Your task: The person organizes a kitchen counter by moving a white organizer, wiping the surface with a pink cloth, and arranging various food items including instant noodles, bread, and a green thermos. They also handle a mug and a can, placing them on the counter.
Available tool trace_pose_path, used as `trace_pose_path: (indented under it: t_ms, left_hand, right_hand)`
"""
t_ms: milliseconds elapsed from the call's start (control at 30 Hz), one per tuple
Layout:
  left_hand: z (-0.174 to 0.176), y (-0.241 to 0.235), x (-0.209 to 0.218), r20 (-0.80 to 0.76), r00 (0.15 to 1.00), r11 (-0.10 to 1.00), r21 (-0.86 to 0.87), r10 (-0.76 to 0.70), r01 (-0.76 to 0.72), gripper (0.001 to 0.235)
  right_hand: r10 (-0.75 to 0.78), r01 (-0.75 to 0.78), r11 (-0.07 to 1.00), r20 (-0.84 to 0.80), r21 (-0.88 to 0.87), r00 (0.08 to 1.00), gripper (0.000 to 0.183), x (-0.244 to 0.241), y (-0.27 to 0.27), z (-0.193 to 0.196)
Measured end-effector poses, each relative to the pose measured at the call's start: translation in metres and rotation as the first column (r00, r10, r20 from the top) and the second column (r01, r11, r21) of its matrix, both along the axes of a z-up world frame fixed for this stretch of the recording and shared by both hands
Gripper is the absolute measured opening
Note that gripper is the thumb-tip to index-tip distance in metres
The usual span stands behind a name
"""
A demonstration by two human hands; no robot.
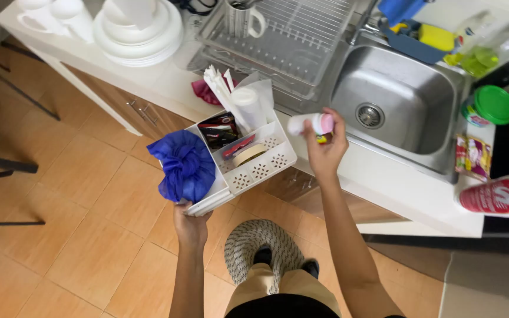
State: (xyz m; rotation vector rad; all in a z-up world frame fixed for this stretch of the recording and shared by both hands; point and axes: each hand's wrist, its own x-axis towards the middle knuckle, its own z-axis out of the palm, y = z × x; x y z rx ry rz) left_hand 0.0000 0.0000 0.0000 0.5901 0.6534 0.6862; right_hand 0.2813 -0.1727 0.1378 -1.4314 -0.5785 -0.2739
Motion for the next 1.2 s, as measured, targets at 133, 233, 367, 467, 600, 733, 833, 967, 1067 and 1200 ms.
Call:
trace_pose_path:
  t_ms: [133, 233, 367, 467, 600, 733, 833, 967, 1067, 1200]
  left_hand:
    - [0.029, -0.023, 0.034, -0.033, 0.996, 0.994, -0.062, -0.088, 0.086, 0.057]
    - [0.033, -0.041, 0.052, 0.083, 0.983, 0.981, -0.091, -0.165, 0.172, 0.052]
    - [0.031, -0.058, 0.080, 0.175, 0.946, 0.953, -0.083, -0.273, 0.290, 0.045]
    - [0.045, -0.072, 0.105, 0.157, 0.934, 0.939, -0.073, -0.322, 0.336, 0.044]
    - [0.039, -0.092, 0.137, 0.147, 0.906, 0.912, -0.044, -0.397, 0.407, 0.044]
    - [0.060, -0.125, 0.169, 0.170, 0.843, 0.852, -0.031, -0.510, 0.522, 0.047]
    - [0.070, -0.153, 0.198, 0.144, 0.831, 0.838, -0.026, -0.537, 0.545, 0.047]
    - [0.049, -0.192, 0.236, 0.156, 0.806, 0.814, -0.024, -0.571, 0.581, 0.042]
    - [0.019, -0.224, 0.261, 0.162, 0.803, 0.810, -0.030, -0.574, 0.586, 0.040]
    - [0.004, -0.274, 0.276, 0.145, 0.836, 0.844, -0.006, -0.530, 0.536, 0.043]
  right_hand:
    - [0.352, -0.329, 0.918, 0.074, -0.221, 0.933, 0.042, -0.021, -0.023, 0.016]
    - [0.399, -0.296, 0.869, 0.206, -0.396, 0.893, 0.049, -0.038, -0.032, 0.024]
    - [0.448, -0.213, 0.756, 0.252, -0.619, 0.858, 0.056, -0.041, -0.056, 0.034]
    - [0.361, -0.069, 0.703, 0.271, -0.708, 0.892, 0.060, -0.040, -0.081, 0.040]
    - [0.183, 0.091, 0.649, 0.272, -0.755, 0.945, 0.054, -0.033, -0.114, 0.037]
    - [0.066, 0.201, 0.657, 0.320, -0.727, 0.945, 0.064, -0.026, -0.149, 0.027]
    - [-0.054, 0.274, 0.675, 0.325, -0.685, 0.944, 0.065, -0.016, -0.182, 0.025]
    - [-0.128, 0.302, 0.728, 0.311, -0.615, 0.942, 0.069, -0.009, -0.242, 0.020]
    - [-0.170, 0.336, 0.729, 0.317, -0.597, 0.933, 0.065, -0.006, -0.292, 0.012]
    - [-0.185, 0.344, 0.668, 0.300, -0.660, 0.936, 0.053, 0.003, -0.358, 0.004]
